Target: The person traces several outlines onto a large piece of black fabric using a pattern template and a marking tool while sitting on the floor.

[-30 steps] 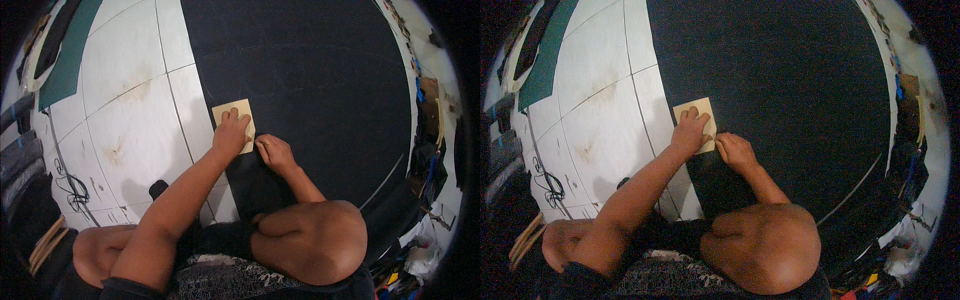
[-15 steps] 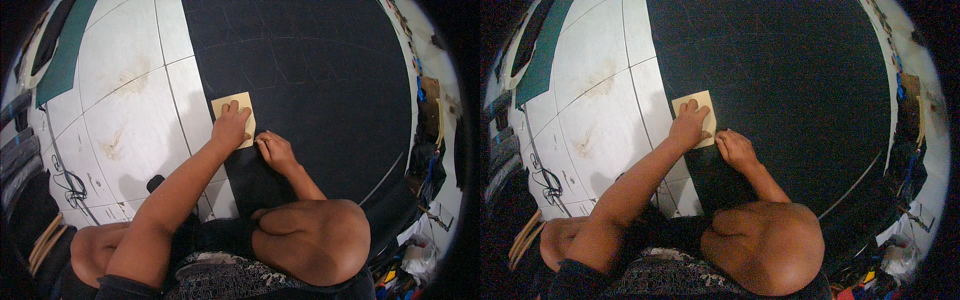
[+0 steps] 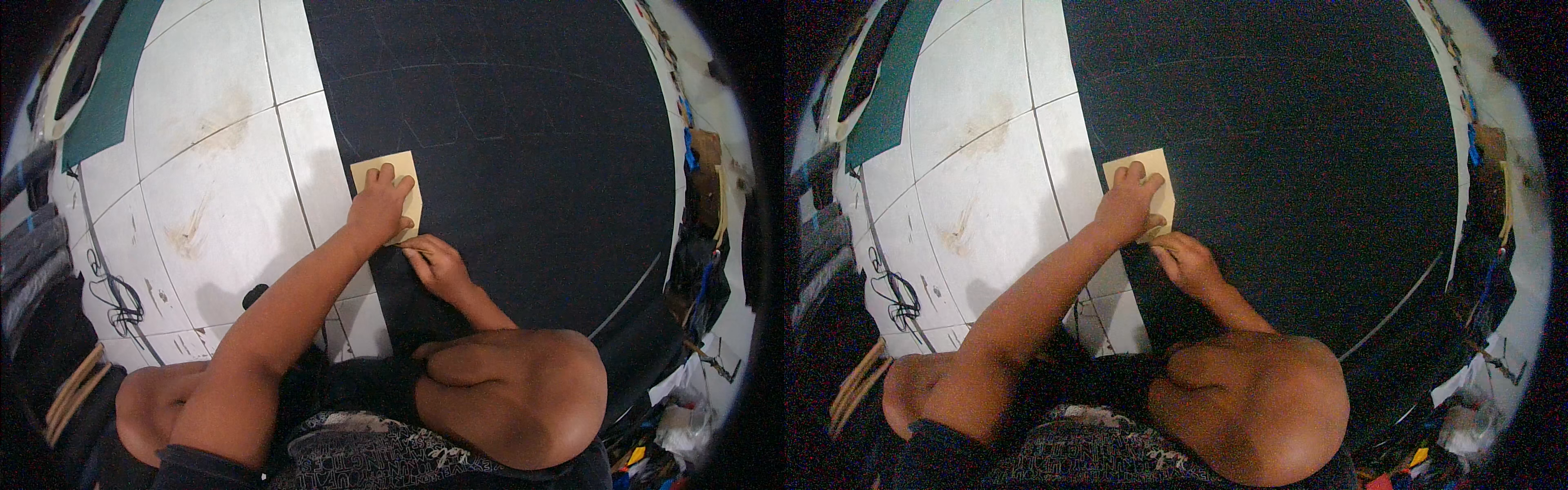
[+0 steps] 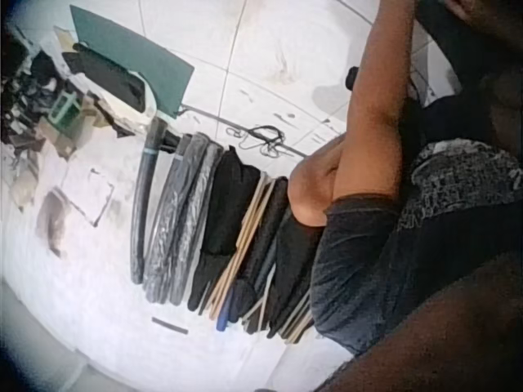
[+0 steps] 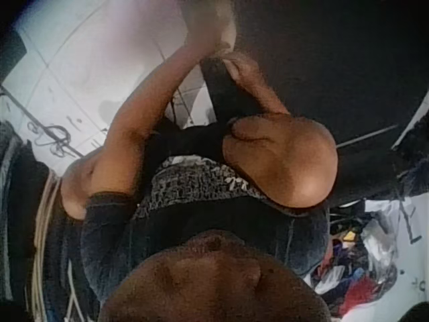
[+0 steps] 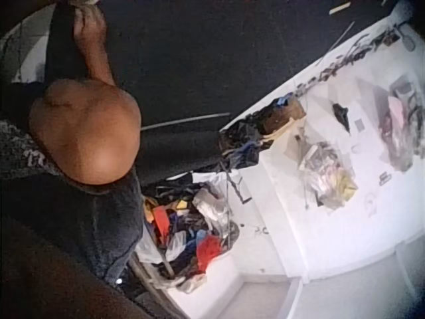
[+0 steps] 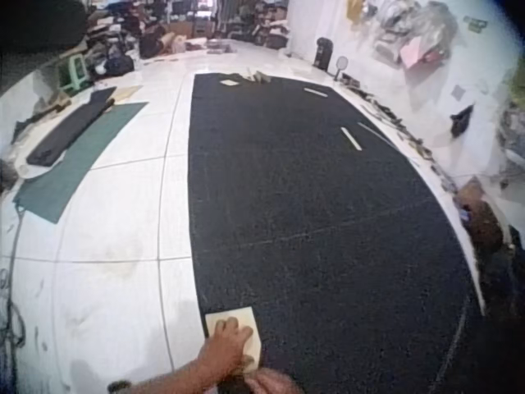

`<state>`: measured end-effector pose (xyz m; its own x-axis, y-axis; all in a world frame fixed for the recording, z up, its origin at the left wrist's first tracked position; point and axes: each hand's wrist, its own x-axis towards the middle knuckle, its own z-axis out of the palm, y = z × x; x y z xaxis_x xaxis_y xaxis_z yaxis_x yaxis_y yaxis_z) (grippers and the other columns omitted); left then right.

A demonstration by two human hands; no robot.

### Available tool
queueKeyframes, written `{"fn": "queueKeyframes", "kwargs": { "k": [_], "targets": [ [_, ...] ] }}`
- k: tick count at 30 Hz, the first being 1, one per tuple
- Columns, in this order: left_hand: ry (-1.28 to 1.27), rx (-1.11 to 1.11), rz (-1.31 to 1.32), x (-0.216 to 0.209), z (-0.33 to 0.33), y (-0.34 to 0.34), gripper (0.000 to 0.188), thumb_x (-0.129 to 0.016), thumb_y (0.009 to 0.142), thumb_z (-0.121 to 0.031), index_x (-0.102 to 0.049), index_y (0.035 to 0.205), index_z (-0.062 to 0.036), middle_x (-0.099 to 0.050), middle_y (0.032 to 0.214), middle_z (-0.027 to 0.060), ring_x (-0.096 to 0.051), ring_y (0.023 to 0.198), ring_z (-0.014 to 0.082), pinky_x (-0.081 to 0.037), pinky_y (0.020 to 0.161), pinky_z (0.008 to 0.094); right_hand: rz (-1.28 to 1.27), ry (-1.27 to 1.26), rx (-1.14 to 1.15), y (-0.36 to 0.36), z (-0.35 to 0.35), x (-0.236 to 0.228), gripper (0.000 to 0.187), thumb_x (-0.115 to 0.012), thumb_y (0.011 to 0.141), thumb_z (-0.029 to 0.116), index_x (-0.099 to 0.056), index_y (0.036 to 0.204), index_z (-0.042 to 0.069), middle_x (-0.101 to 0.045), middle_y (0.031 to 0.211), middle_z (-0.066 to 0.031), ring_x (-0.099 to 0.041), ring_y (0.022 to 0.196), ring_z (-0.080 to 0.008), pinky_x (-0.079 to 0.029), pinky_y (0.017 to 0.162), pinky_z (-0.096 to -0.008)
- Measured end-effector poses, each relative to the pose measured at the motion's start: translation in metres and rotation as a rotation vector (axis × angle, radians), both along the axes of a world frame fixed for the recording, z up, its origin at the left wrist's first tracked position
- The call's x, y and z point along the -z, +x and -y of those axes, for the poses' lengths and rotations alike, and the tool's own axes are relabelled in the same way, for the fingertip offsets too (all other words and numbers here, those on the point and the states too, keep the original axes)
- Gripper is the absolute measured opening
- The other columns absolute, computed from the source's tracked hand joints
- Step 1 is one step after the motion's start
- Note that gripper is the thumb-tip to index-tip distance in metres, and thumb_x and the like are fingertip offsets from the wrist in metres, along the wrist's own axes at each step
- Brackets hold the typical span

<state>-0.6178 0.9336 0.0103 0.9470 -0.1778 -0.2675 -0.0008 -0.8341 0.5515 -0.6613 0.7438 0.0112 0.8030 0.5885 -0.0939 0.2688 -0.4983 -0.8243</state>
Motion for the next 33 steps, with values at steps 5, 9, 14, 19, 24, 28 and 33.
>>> {"fn": "queueKeyframes", "kwargs": {
  "k": [5,9,14,19,24,28,33],
  "targets": [
    [-0.026,-0.002,-0.013,0.004,0.002,0.002,0.073,-0.092,0.062,-0.025,-0.057,0.125,-0.0127,-0.047,0.124,0.0185,-0.047,0.121,0.0401,-0.053,0.095,0.0468,0.004,0.025,0.023,-0.005,-0.009,0.008,0.015,-0.066,0.091,0.008,-0.068,0.105,0.001,-0.070,0.103,-0.0183,-0.069,0.096,-0.0357,-0.055,0.086,-0.0430],
    [-0.008,-0.003,-0.012,0.005,0.002,0.000,0.074,-0.092,0.062,-0.025,-0.056,0.126,-0.0135,-0.046,0.125,0.0179,-0.047,0.122,0.0398,-0.054,0.095,0.0461,0.002,-0.014,0.010,-0.008,-0.009,0.011,0.016,-0.067,0.091,0.008,-0.069,0.106,0.002,-0.071,0.104,-0.0175,-0.069,0.096,-0.0355,-0.055,0.086,-0.0429],
    [-0.004,-0.001,-0.008,0.003,0.004,0.000,0.075,-0.092,0.063,-0.026,-0.055,0.127,-0.0137,-0.046,0.126,0.0174,-0.046,0.123,0.0396,-0.055,0.095,0.0455,0.062,0.002,-0.007,-0.005,-0.007,0.012,0.016,-0.067,0.091,0.009,-0.069,0.105,0.003,-0.071,0.104,-0.0166,-0.069,0.096,-0.0354,-0.055,0.087,-0.0428],
    [-0.017,-0.015,-0.014,0.003,0.001,-0.002,0.073,-0.091,0.064,-0.026,-0.055,0.127,-0.0134,-0.046,0.126,0.0176,-0.046,0.124,0.0395,-0.054,0.096,0.0456,0.097,-0.141,0.052,-0.002,0.005,0.010,0.015,-0.065,0.092,0.011,-0.069,0.104,0.004,-0.071,0.104,-0.0161,-0.069,0.096,-0.0341,-0.054,0.087,-0.0429],
    [-0.012,-0.008,-0.020,0.000,0.003,0.000,0.074,-0.092,0.064,-0.026,-0.056,0.127,-0.0132,-0.046,0.127,0.0184,-0.046,0.124,0.0398,-0.053,0.098,0.0462,0.101,-0.180,0.083,0.007,0.013,0.000,0.015,-0.064,0.095,0.010,-0.069,0.104,0.000,-0.072,0.102,-0.0161,-0.071,0.092,-0.0299,-0.057,0.082,-0.0388],
    [-0.022,-0.013,-0.016,0.003,0.004,-0.001,0.074,-0.092,0.064,-0.026,-0.056,0.127,-0.0122,-0.046,0.127,0.0189,-0.045,0.124,0.0401,-0.053,0.097,0.0463,0.109,-0.183,0.063,0.004,0.010,-0.003,0.015,-0.063,0.095,0.011,-0.069,0.103,-0.001,-0.072,0.103,-0.0163,-0.071,0.092,-0.0295,-0.057,0.082,-0.0385],
    [0.029,-0.012,0.011,-0.002,0.004,-0.003,0.067,-0.090,0.067,-0.024,-0.056,0.123,-0.0102,-0.048,0.124,0.0175,-0.049,0.120,0.0369,-0.055,0.095,0.0420,0.007,-0.218,0.180,0.006,0.018,-0.004,0.017,-0.062,0.095,0.015,-0.070,0.104,0.003,-0.072,0.105,-0.0147,-0.069,0.096,-0.0329,-0.055,0.086,-0.0411]
  ]
}}
